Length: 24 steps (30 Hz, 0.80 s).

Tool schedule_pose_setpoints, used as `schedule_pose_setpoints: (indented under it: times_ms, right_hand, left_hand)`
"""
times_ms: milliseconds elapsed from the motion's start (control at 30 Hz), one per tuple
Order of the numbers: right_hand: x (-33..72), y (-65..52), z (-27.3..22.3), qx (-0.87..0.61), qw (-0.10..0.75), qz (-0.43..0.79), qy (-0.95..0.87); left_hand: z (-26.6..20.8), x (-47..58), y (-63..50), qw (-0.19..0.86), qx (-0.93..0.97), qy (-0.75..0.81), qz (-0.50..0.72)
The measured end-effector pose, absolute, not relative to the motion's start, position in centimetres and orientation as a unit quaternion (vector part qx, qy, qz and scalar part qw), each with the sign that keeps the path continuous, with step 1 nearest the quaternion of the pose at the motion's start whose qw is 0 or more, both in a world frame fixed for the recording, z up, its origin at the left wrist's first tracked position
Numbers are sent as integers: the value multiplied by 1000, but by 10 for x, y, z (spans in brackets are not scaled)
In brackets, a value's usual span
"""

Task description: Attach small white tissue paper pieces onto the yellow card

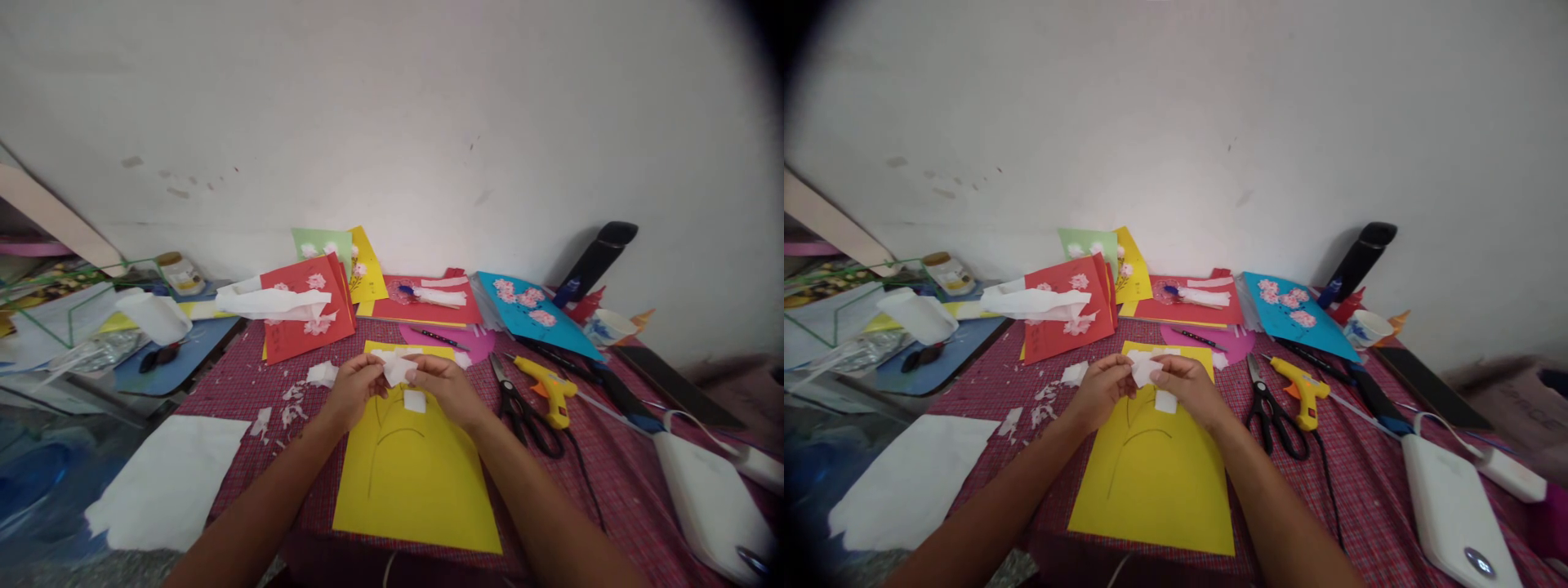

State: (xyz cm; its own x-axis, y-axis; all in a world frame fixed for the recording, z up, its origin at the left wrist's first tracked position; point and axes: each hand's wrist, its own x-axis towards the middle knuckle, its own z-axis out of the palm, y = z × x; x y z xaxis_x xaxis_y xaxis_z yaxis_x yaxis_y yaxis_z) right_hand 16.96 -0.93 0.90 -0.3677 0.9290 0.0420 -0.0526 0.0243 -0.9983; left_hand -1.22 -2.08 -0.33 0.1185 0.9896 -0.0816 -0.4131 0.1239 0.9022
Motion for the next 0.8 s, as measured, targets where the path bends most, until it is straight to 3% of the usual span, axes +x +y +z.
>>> schedule_pose_setpoints:
  times_ms: [300,800]
  right_hand:
    - [168,-7,2,-422,361,534,-638]
    - [165,-8,-3,-446,367,437,-689]
  left_hand:
    - [-5,-11,-21,660,385,371,527]
    - [-5,-10,-22,612,432,385,539]
